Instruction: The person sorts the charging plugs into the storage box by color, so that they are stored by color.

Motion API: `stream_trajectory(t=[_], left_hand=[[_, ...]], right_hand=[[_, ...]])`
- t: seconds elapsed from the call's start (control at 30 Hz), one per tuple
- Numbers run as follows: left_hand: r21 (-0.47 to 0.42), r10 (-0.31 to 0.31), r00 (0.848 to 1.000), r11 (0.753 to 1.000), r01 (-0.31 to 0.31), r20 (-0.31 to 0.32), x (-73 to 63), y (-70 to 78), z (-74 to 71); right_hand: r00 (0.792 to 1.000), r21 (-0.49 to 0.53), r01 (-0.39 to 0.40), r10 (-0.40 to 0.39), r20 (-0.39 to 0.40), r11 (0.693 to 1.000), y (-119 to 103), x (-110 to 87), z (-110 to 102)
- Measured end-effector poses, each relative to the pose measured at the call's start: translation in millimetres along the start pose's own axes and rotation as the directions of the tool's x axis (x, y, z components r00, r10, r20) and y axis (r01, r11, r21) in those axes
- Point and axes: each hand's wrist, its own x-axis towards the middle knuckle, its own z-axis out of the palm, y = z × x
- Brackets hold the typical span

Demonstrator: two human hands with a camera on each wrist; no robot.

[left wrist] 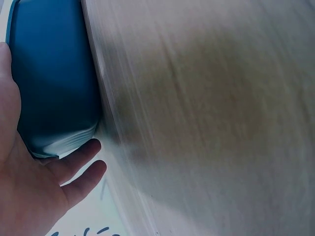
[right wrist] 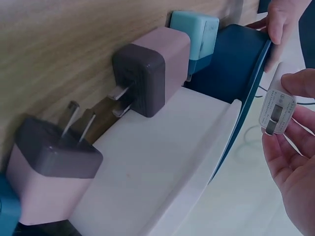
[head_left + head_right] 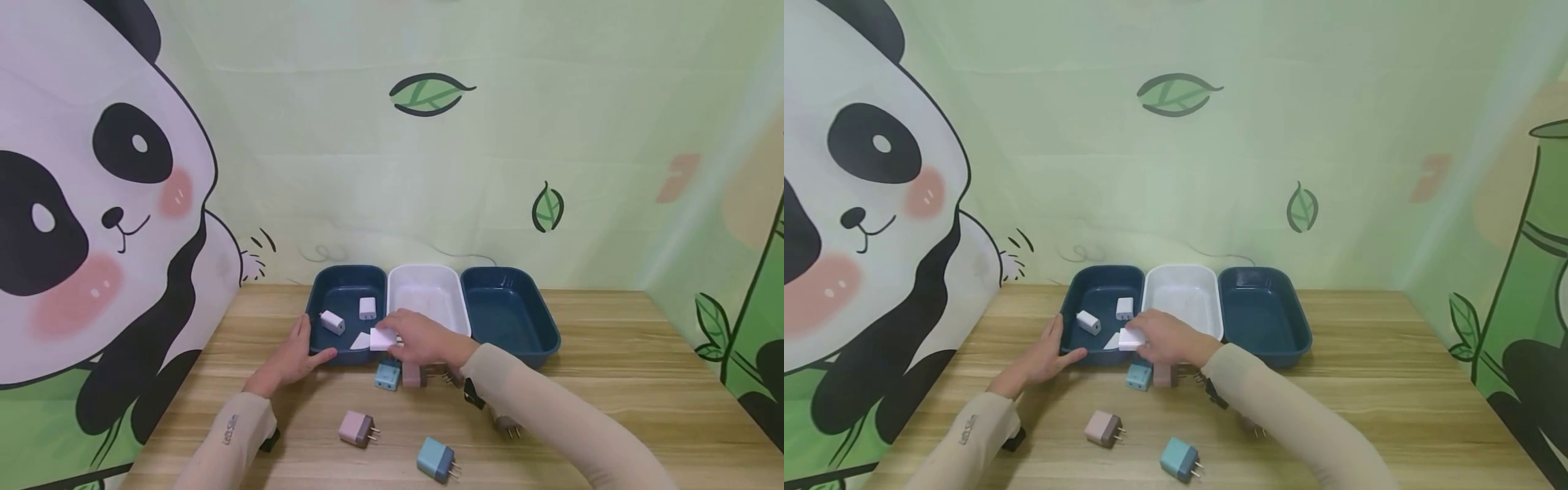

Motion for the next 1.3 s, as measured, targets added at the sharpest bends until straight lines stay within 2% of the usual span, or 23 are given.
stream_trajectory(t=[0.6, 1.0, 1.3], left_hand=[[0.006, 0.01, 1.0, 1.0, -0.01, -0.004, -1.0, -1.5, 0.5], [-0.006, -0.006, 1.0, 1.0, 0.006, 0.008, -0.6, -2.0, 0.8], [-0.017, 0.035, 0.999, 0.999, -0.035, -0.02, -2.2, -0.5, -1.8]], right_hand=[[1.0, -0.036, -0.02, 0.019, -0.011, 0.999, 2.4, 17.0, -3.6], [0.997, -0.023, -0.071, 0.071, 0.005, 0.997, 8.9, 35.5, 0.7], [1.0, -0.051, -0.014, 0.013, -0.027, 0.999, 17.7, 48.5, 3.6]])
